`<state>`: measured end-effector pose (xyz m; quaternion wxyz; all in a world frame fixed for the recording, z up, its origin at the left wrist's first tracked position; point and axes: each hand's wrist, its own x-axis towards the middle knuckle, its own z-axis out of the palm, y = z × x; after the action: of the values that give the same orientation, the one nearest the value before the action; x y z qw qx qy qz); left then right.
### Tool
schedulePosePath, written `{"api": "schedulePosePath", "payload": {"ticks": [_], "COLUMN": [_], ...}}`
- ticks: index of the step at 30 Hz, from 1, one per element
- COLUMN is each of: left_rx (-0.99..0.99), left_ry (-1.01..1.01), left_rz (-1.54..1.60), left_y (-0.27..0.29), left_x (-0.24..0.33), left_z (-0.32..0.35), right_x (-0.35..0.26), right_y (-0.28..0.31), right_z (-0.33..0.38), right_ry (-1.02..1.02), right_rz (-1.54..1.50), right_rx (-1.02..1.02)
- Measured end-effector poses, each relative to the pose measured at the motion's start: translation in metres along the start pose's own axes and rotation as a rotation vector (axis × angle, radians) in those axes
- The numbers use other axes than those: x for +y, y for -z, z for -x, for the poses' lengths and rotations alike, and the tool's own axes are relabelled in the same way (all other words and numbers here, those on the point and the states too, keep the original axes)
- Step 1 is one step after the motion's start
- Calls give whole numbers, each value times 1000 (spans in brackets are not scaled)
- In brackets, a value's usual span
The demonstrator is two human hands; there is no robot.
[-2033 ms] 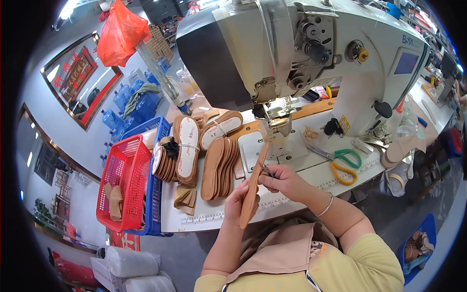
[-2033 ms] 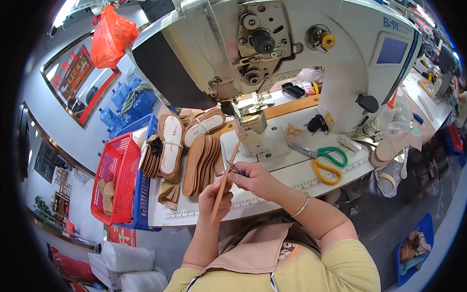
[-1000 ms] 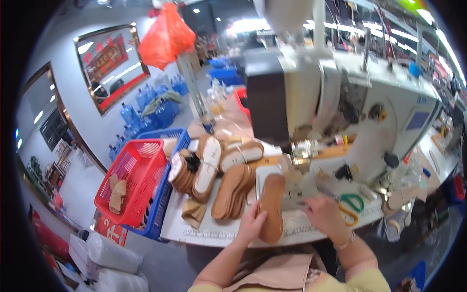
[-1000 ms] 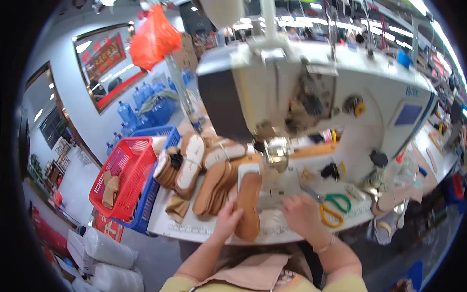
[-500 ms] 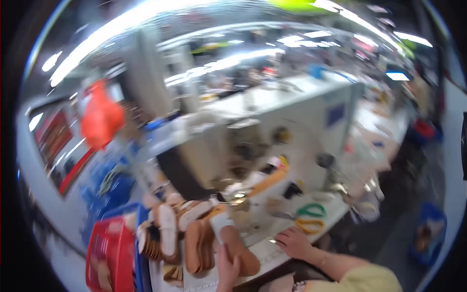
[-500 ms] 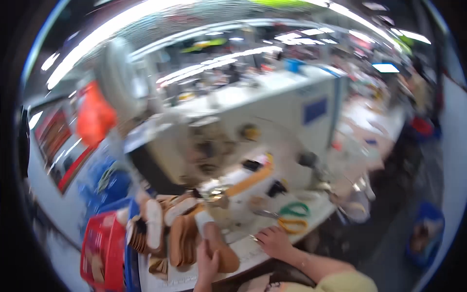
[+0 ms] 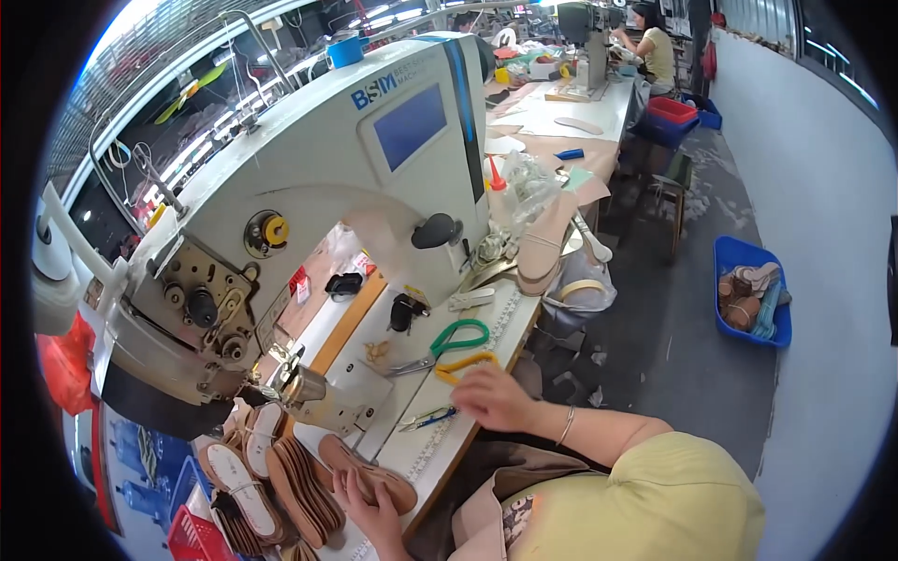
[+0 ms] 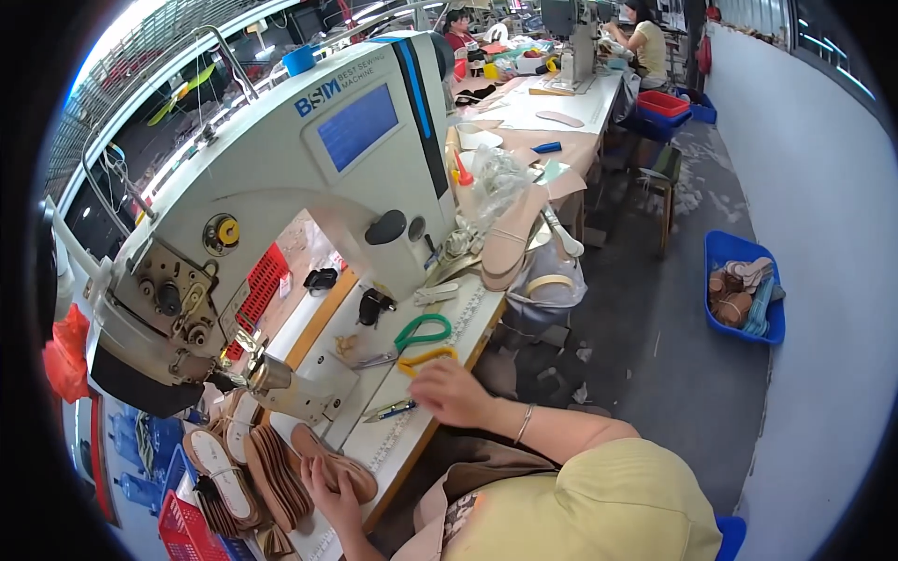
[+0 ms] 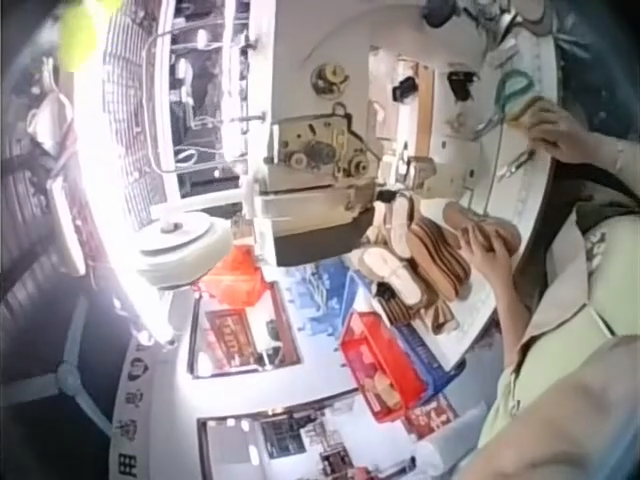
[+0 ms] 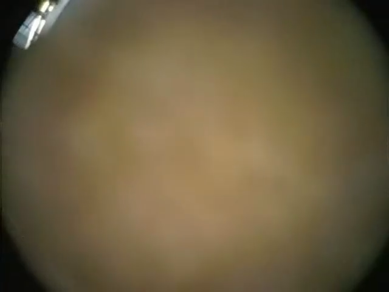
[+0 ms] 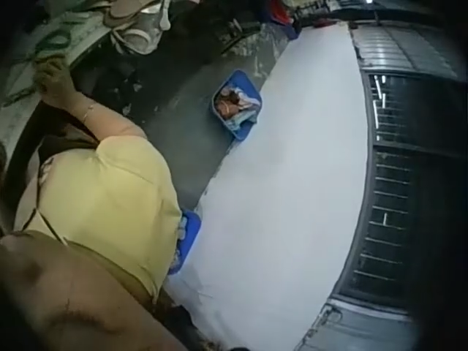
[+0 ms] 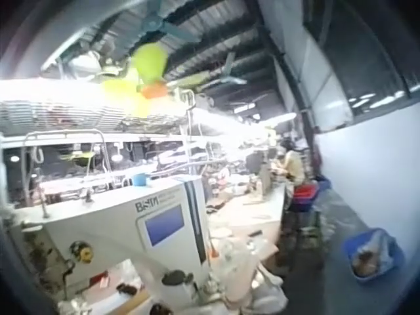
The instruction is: Stitching leather or synthetic shoe components together using an industrial sewing machine.
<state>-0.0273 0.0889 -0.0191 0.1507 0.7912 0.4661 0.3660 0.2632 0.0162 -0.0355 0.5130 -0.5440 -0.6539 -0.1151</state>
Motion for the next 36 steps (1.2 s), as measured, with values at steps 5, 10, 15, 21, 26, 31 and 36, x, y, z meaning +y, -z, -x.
{"api": "schedulePosePath", "payload": {"ticks": [5,10,15,21,26,31,36], "left_rx": [107,168,-305,-693,-576,-606,-580], "left_ry": [0,-344,-546,-520,-462,-424,-556], "left_rz": [69,-70,425,649,430,378,310], "left_y": [2,-10,-76,-218,-290,-316,-326], "left_x": [20,62,133,235,258,249,240], "left_z": [4,4,-24,-67,-61,-58,-57], "right_x": [77,118,127,133,149,163,174], "right_y": [86,163,183,190,210,220,216], "right_z": [-15,16,26,4,-25,-33,-28], "right_ry": [-240,-757,-731,-523,-416,-440,-346], "right_rz": [527,842,559,281,267,74,28], "right_rx": [445,-85,-207,-327,-668,-905,-951]}}
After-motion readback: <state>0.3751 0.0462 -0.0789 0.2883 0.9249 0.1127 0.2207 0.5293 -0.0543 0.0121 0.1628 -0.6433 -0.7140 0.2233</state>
